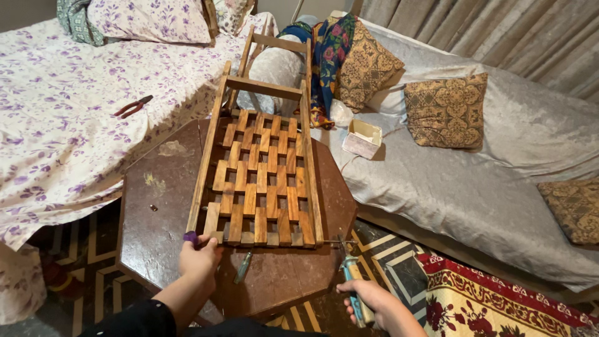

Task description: The person uses pliers and a screwdriver to work on a wooden lattice chair frame placed on a table. They repeatedly pry and adjust the frame's joints, occasionally repositioning the chair and switching tools.

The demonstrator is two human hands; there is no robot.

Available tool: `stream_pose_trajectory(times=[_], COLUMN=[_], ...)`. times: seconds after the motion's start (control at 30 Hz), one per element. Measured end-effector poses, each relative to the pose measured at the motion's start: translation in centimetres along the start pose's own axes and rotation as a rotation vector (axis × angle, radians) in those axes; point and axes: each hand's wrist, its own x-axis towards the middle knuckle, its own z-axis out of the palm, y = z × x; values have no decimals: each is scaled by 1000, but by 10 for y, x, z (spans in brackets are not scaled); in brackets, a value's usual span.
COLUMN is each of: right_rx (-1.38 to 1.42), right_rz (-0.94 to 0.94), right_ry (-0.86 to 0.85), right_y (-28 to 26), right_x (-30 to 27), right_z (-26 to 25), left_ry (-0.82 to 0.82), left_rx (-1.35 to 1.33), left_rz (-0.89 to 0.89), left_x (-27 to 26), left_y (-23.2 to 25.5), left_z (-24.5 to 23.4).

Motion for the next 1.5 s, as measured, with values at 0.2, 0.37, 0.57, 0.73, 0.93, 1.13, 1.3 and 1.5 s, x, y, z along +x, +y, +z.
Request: stream_pose_trajectory(times=[0.2,0.37,0.57,0.73,0.93,1.13,1.3,1.5], right_rx=[10,9,56,-19,-43,30,-52,-63], right_rz=[11,7,41,-28,-168,-230,-121,-79], right_ry=[30,21,41,59,154,217,149,85], right_y=[2,1,1,2,14,15,-14,-25], right_x=[-1,-3,-2,-2,6,0,-31,-44], right_z=[1,2,5,5,20,36,40,40], left_ry=[-83,-17,-24,-33,-87,-145,-142,-142], left_rx=[48,156,253,404,400,414,484,545], left_rz=[66,130,163,215,167,213,260,250], left_x=[-3,-9,-32,-45,-50,-51,-50,-49], left_y=[-7,-2,14,26,34,37,36,34], left_z=[-2,-6,-10,-14,-18,-21,-24,-25])
